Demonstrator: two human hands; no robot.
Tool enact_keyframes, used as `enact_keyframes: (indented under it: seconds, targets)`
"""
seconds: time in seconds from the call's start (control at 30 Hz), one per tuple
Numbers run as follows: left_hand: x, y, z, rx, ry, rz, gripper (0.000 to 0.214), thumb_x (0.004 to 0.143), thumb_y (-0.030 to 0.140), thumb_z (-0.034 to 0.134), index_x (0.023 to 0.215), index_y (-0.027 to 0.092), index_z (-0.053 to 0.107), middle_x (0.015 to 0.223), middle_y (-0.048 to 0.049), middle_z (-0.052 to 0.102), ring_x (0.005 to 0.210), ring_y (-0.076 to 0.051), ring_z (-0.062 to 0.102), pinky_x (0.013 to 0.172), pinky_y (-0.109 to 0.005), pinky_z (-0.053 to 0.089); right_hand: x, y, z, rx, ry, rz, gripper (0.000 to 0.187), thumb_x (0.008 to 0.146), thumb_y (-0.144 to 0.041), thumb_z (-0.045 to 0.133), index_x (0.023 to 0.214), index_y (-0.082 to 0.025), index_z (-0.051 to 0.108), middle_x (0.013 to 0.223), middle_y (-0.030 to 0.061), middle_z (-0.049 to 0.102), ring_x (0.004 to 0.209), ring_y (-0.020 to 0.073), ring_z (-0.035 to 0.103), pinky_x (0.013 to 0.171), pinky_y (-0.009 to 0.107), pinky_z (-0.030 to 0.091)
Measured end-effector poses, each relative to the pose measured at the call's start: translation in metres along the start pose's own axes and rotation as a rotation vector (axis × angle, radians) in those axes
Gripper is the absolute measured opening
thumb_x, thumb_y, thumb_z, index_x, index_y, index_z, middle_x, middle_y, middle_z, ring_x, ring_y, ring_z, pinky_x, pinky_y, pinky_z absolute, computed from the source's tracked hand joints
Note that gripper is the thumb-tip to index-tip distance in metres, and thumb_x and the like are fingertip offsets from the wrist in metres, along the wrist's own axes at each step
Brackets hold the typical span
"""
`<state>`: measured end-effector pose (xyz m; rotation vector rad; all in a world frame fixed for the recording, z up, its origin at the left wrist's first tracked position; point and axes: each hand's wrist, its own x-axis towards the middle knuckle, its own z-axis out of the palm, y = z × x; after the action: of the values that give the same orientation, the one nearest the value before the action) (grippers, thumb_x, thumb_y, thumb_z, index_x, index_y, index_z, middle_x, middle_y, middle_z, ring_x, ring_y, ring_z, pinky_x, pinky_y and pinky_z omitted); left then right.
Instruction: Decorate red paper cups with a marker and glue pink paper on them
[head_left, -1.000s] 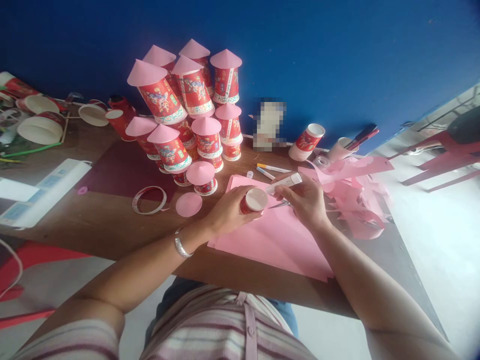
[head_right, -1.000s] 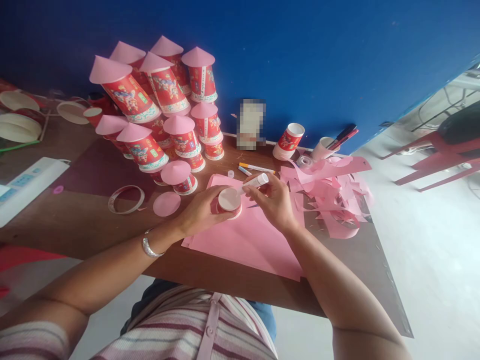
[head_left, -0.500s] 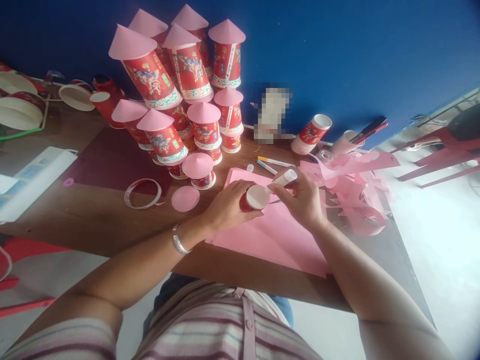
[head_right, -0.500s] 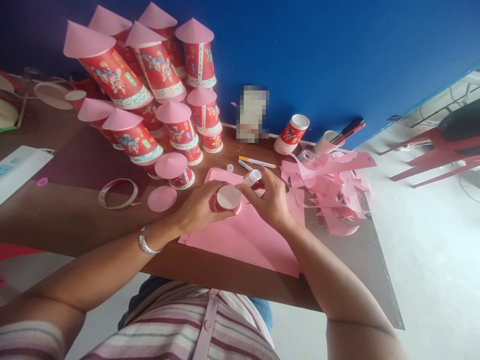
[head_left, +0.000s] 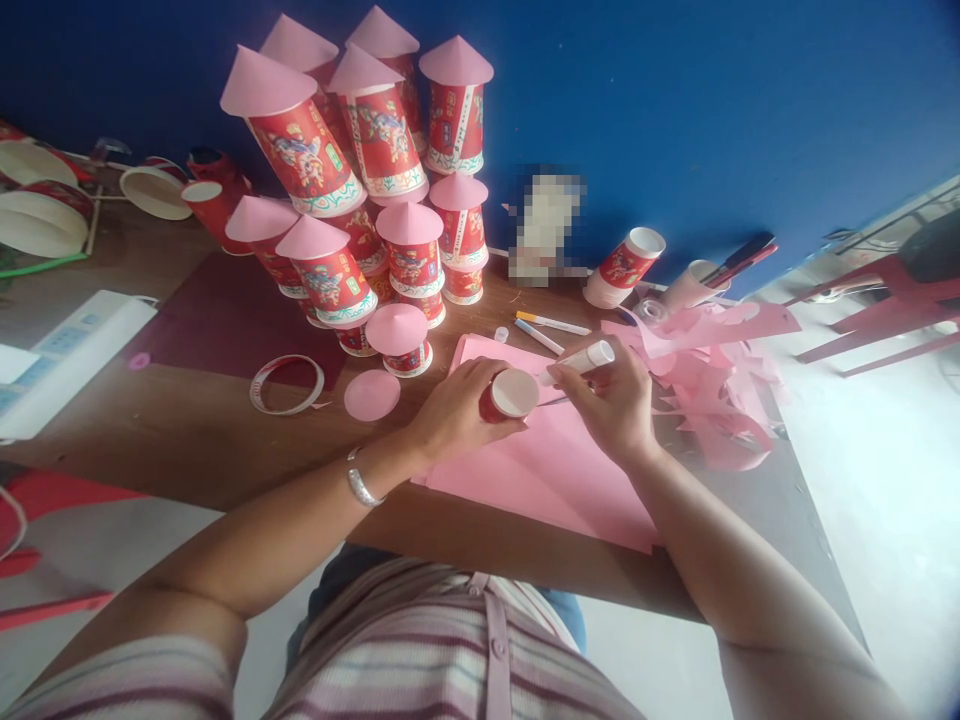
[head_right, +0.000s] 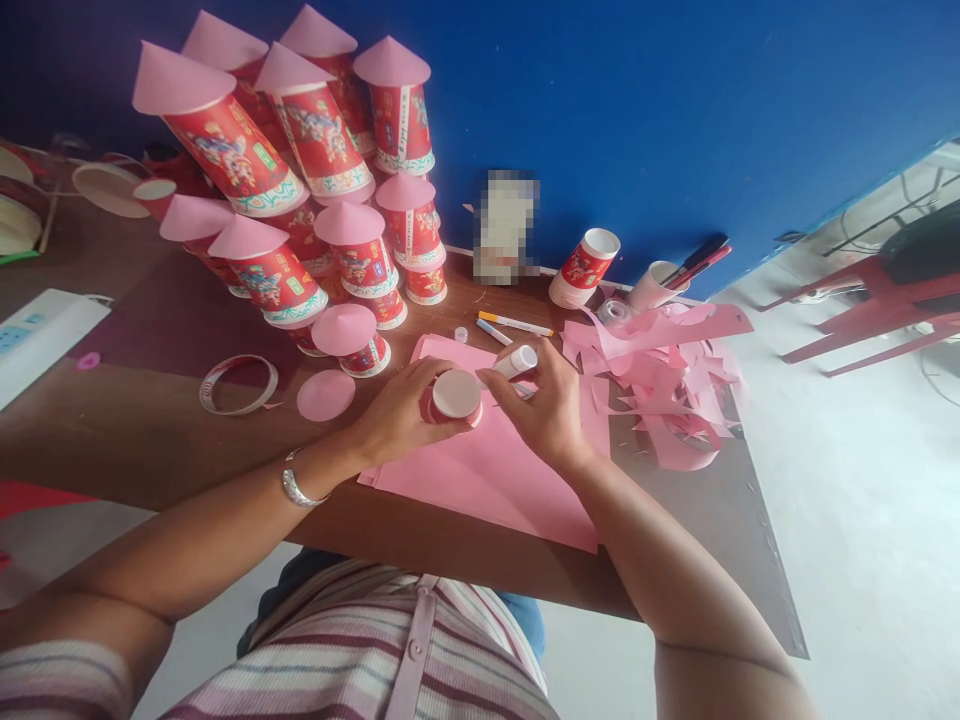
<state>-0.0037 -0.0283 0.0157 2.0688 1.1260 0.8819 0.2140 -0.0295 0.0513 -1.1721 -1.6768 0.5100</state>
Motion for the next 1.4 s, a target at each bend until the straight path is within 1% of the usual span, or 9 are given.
enact_keyframes:
  seconds: [0.17, 0.43, 0.63, 0.73, 0.83, 1.03, 1.17, 1.27, 1.4]
  targets:
    - [0.002, -0.001, 0.001, 0.028, -0.019, 0.016, 0.054, 0.078, 0.032, 0.093, 0.120, 0.022, 0.061, 0.122, -0.0083, 0.075, 0.122, -0.031, 0.069, 0.105, -0.049, 0.059, -0.005, -0.005, 0.001, -0.115, -0.034, -0.115, 0.021, 0.094, -0.037, 0.078, 0.089, -0.027, 0.061, 0.080, -0.0016, 0.070, 0.066, 0.0170, 0.066, 0.055, 0.030, 0.055]
    - [0.001, -0.002, 0.003, 0.039, 0.004, 0.038, 0.054, 0.076, 0.032, 0.094, 0.118, 0.021, 0.063, 0.121, -0.0081, 0.075, 0.119, -0.031, 0.070, 0.105, -0.049, 0.059, 0.000, 0.007, 0.000, -0.102, -0.053, -0.018, 0.019, 0.091, -0.032, 0.079, 0.088, -0.026, 0.061, 0.078, -0.0021, 0.070, 0.066, 0.0161, 0.067, 0.056, 0.028, 0.058]
    - [0.000, -0.005, 0.004, 0.029, 0.026, 0.045, 0.055, 0.077, 0.033, 0.094, 0.120, 0.022, 0.062, 0.122, -0.0083, 0.074, 0.119, -0.030, 0.071, 0.105, -0.048, 0.059, 0.002, 0.011, -0.001, -0.030, -0.046, 0.049, 0.023, 0.093, -0.036, 0.080, 0.088, -0.026, 0.059, 0.077, -0.0013, 0.072, 0.064, 0.0174, 0.071, 0.055, 0.030, 0.060]
    - [0.001, -0.004, 0.003, 0.033, 0.006, 0.019, 0.054, 0.076, 0.034, 0.095, 0.118, 0.022, 0.062, 0.121, -0.0081, 0.074, 0.120, -0.031, 0.070, 0.105, -0.049, 0.059, 0.002, 0.003, 0.000, -0.011, -0.054, 0.030, 0.021, 0.095, -0.035, 0.079, 0.090, -0.027, 0.061, 0.079, -0.0001, 0.073, 0.066, 0.0185, 0.072, 0.057, 0.031, 0.061]
    - [0.002, -0.002, 0.002, 0.022, -0.009, 0.006, 0.052, 0.076, 0.033, 0.094, 0.116, 0.022, 0.063, 0.119, -0.0073, 0.075, 0.120, -0.031, 0.069, 0.105, -0.050, 0.059, 0.002, -0.003, 0.002, -0.007, -0.066, 0.000, 0.018, 0.093, -0.034, 0.079, 0.089, -0.027, 0.063, 0.082, -0.0007, 0.072, 0.070, 0.0177, 0.070, 0.060, 0.031, 0.061]
    - [0.002, -0.003, 0.005, 0.008, 0.001, 0.019, 0.052, 0.076, 0.034, 0.094, 0.117, 0.022, 0.065, 0.121, -0.0081, 0.074, 0.119, -0.031, 0.069, 0.104, -0.049, 0.058, 0.002, 0.006, 0.002, -0.036, -0.051, 0.057, 0.021, 0.090, -0.035, 0.081, 0.087, -0.025, 0.062, 0.078, -0.0024, 0.070, 0.066, 0.0164, 0.068, 0.059, 0.030, 0.059]
    - [0.002, -0.006, 0.005, 0.023, 0.050, 0.040, 0.048, 0.075, 0.034, 0.095, 0.111, 0.022, 0.065, 0.117, -0.0068, 0.073, 0.114, -0.029, 0.070, 0.101, -0.047, 0.059, -0.001, 0.007, 0.002, 0.014, -0.010, 0.065, 0.022, 0.091, -0.038, 0.080, 0.088, -0.026, 0.062, 0.079, -0.0012, 0.072, 0.068, 0.0179, 0.070, 0.057, 0.030, 0.059]
    - [0.002, -0.008, 0.004, 0.061, 0.086, 0.023, 0.047, 0.075, 0.037, 0.095, 0.105, 0.022, 0.063, 0.113, -0.0065, 0.072, 0.116, -0.030, 0.069, 0.099, -0.048, 0.059, -0.004, 0.001, 0.003, 0.019, -0.005, 0.033, 0.020, 0.093, -0.039, 0.078, 0.092, -0.026, 0.062, 0.086, 0.0000, 0.074, 0.073, 0.0187, 0.072, 0.059, 0.031, 0.059]
    - [0.003, -0.009, 0.005, 0.098, 0.096, 0.006, 0.047, 0.076, 0.040, 0.094, 0.104, 0.022, 0.060, 0.113, -0.0070, 0.071, 0.118, -0.032, 0.068, 0.099, -0.050, 0.058, -0.006, -0.004, 0.004, -0.057, -0.048, -0.041, 0.018, 0.094, -0.037, 0.076, 0.091, -0.026, 0.062, 0.085, -0.0004, 0.072, 0.073, 0.0188, 0.069, 0.059, 0.031, 0.058]
